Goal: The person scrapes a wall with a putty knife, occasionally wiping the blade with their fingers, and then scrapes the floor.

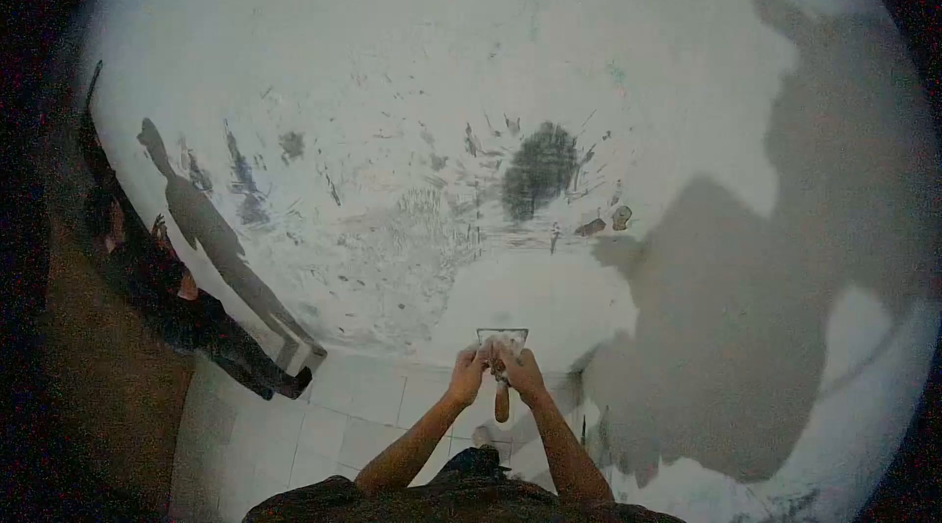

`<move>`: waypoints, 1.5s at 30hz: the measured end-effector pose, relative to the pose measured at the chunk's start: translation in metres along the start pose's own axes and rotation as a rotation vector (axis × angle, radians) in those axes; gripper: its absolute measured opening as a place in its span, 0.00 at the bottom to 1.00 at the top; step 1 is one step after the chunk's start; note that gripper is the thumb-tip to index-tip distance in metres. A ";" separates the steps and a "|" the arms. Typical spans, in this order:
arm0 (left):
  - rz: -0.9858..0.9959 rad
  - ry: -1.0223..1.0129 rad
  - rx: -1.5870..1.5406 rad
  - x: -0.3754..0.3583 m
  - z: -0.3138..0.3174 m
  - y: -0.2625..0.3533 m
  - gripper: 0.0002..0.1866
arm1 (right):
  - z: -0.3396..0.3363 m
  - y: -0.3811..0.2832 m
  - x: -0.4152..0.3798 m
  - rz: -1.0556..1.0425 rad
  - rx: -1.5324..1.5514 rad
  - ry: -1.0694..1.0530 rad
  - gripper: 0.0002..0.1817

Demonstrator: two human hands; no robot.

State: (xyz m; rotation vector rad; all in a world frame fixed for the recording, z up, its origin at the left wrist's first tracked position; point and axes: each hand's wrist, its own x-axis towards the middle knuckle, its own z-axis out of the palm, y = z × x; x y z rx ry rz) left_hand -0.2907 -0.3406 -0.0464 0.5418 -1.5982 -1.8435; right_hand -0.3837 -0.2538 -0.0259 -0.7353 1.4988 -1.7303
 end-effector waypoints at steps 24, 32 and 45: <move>0.928 0.253 0.226 0.337 0.064 0.338 0.19 | 0.062 -0.369 0.266 -0.768 0.176 0.348 0.16; 0.916 0.375 0.691 0.335 0.054 0.357 0.20 | 0.051 -0.383 0.281 -0.726 -0.041 0.505 0.18; 1.024 0.427 0.538 0.348 0.064 0.355 0.19 | 0.051 -0.395 0.276 -0.785 -0.069 0.520 0.21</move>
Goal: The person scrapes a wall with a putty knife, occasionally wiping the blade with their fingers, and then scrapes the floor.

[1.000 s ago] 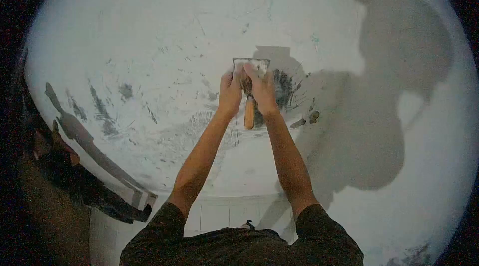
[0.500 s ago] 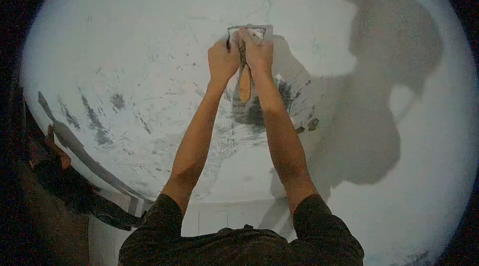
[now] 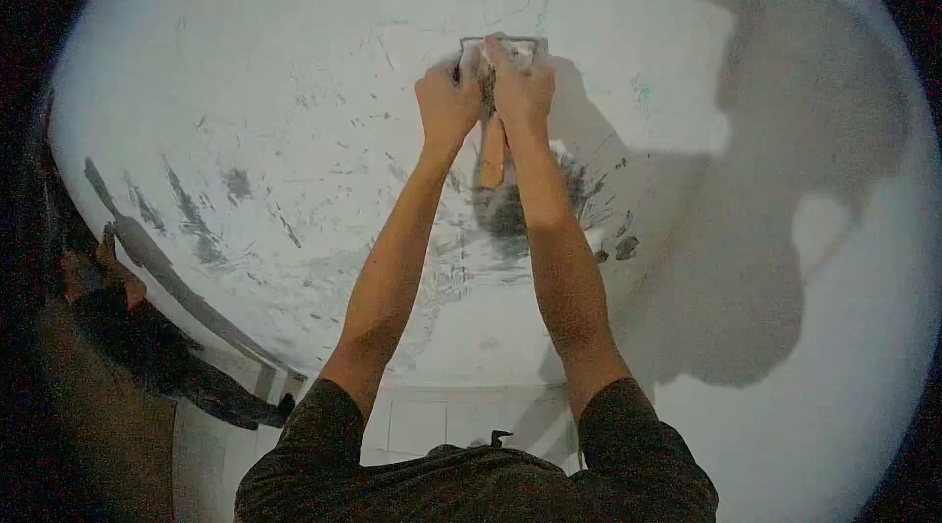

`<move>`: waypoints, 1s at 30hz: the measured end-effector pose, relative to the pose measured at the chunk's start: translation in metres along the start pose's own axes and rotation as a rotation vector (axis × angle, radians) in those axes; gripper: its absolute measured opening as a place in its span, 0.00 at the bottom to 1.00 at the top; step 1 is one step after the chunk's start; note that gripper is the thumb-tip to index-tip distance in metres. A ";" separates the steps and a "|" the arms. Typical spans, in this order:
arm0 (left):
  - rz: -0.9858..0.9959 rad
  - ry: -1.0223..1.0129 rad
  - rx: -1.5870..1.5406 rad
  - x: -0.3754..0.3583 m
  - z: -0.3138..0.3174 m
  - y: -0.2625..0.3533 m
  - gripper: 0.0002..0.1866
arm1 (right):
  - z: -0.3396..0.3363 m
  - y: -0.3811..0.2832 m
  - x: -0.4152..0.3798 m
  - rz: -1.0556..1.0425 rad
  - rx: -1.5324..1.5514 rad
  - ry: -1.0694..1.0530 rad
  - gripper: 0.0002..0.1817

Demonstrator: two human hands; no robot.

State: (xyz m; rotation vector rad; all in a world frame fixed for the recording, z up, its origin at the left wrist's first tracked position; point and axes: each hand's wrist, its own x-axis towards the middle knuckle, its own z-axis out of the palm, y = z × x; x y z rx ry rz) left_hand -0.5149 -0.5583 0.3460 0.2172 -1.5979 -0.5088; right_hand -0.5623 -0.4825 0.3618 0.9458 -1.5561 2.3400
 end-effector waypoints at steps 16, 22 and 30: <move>0.015 0.019 0.064 0.005 -0.001 0.000 0.18 | 0.007 0.007 0.010 0.009 -0.094 0.060 0.25; -0.011 0.010 -0.032 0.000 -0.003 0.005 0.18 | 0.007 0.014 0.005 -0.038 -0.069 0.068 0.24; -0.106 -0.053 -0.009 0.000 -0.008 0.011 0.20 | 0.003 0.012 0.006 -0.037 -0.033 0.042 0.24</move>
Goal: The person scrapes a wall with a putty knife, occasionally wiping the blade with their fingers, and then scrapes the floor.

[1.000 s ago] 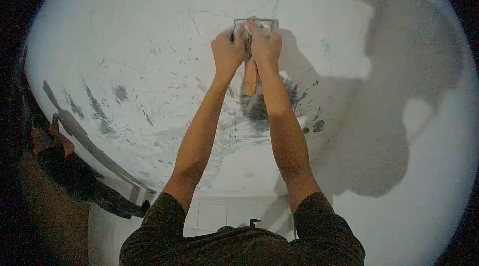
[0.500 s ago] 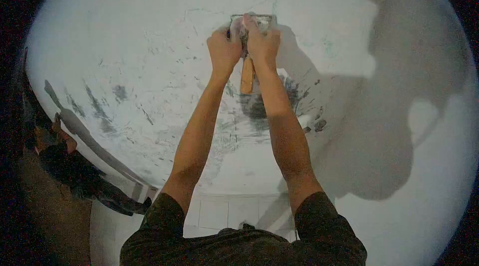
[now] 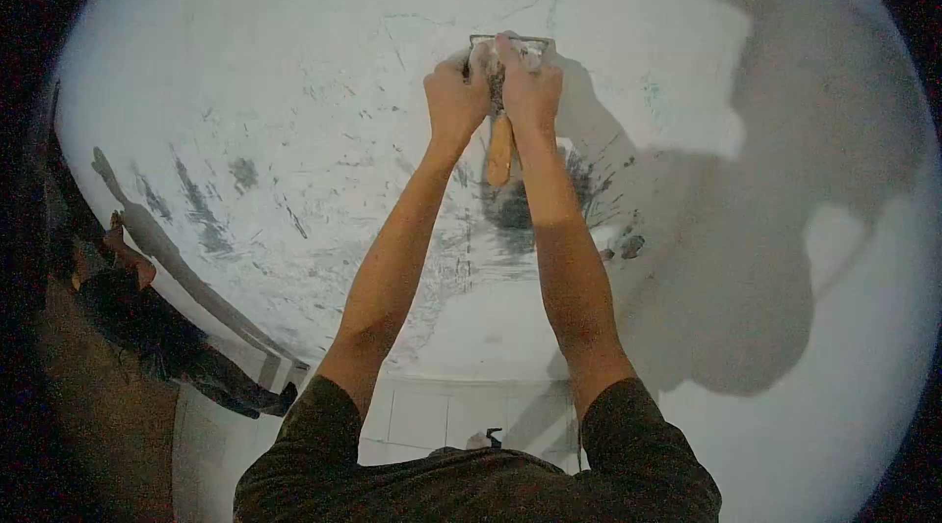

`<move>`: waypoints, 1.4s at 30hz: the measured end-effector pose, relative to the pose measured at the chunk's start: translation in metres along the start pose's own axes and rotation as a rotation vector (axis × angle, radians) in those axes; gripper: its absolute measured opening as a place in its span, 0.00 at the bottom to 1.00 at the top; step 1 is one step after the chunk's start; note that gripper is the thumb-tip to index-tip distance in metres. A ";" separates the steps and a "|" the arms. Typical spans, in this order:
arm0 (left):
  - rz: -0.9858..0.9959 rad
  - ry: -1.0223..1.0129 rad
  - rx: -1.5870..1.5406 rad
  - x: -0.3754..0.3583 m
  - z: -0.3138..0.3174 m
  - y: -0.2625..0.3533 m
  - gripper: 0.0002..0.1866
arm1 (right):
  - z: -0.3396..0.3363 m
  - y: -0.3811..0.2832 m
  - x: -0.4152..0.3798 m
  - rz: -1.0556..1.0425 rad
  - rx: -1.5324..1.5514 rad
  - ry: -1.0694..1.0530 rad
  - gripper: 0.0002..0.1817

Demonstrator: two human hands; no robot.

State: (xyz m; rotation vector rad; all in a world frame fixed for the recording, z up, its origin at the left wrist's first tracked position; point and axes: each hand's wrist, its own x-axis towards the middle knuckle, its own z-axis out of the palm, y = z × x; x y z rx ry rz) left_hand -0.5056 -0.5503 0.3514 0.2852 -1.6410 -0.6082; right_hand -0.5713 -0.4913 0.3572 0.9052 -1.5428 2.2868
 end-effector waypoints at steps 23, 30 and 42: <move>0.088 0.027 -0.016 0.001 0.009 -0.008 0.19 | -0.006 0.006 0.008 0.125 -0.133 -0.026 0.29; -0.061 -0.152 -0.234 -0.073 -0.030 -0.019 0.17 | -0.050 0.046 -0.064 0.066 -0.096 -0.076 0.24; -0.801 -0.205 -0.147 -0.382 -0.130 -0.071 0.17 | -0.155 0.152 -0.325 0.730 -0.268 -0.673 0.22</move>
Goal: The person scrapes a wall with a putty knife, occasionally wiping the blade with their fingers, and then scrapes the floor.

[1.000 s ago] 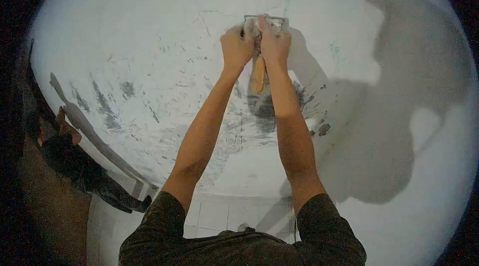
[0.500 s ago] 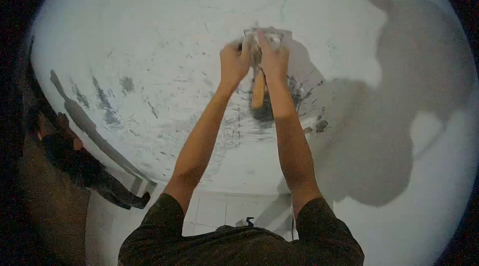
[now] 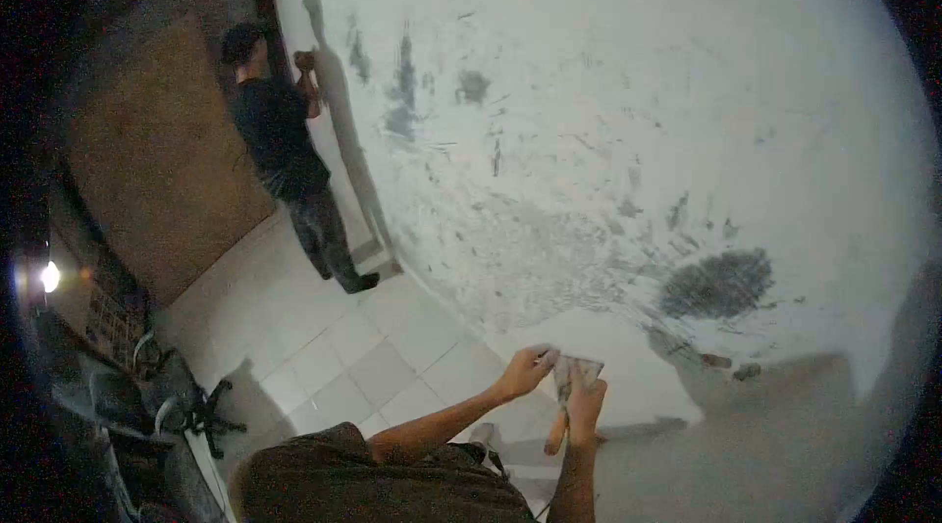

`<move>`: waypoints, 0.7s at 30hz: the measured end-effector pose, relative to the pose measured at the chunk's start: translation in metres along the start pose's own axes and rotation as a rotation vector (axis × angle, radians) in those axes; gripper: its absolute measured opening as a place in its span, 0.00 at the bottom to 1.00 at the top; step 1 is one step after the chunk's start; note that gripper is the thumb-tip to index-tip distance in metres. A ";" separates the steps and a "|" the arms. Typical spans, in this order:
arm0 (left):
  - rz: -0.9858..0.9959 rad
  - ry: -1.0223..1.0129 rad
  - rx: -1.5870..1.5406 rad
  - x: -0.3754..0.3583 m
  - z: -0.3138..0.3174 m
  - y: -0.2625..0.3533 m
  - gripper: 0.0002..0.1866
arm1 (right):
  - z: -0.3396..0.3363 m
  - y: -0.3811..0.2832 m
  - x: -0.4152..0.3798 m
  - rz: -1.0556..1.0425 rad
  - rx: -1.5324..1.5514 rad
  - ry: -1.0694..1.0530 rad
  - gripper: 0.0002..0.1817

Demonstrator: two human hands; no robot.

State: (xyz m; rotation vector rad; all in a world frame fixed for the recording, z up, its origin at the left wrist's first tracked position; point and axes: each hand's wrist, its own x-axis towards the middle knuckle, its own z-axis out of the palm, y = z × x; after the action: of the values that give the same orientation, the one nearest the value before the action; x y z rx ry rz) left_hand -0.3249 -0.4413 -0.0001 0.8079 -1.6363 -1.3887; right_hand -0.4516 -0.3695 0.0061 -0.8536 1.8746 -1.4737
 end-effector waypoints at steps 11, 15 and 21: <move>-0.471 0.180 -0.375 -0.114 -0.062 -0.023 0.15 | 0.069 0.116 -0.042 -0.121 -0.046 -0.394 0.25; -0.375 0.119 -0.392 -0.131 -0.088 0.000 0.13 | 0.073 0.062 -0.069 -0.367 -0.263 -0.368 0.23; -0.356 0.082 -0.627 -0.145 -0.118 0.001 0.11 | 0.094 0.047 -0.118 -0.442 -0.552 -0.240 0.20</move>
State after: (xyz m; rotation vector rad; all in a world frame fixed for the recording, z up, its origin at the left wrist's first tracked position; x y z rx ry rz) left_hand -0.1540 -0.3687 -0.0192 0.7778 -0.9212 -1.9468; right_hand -0.3119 -0.3237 -0.0515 -1.7119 2.0125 -1.0134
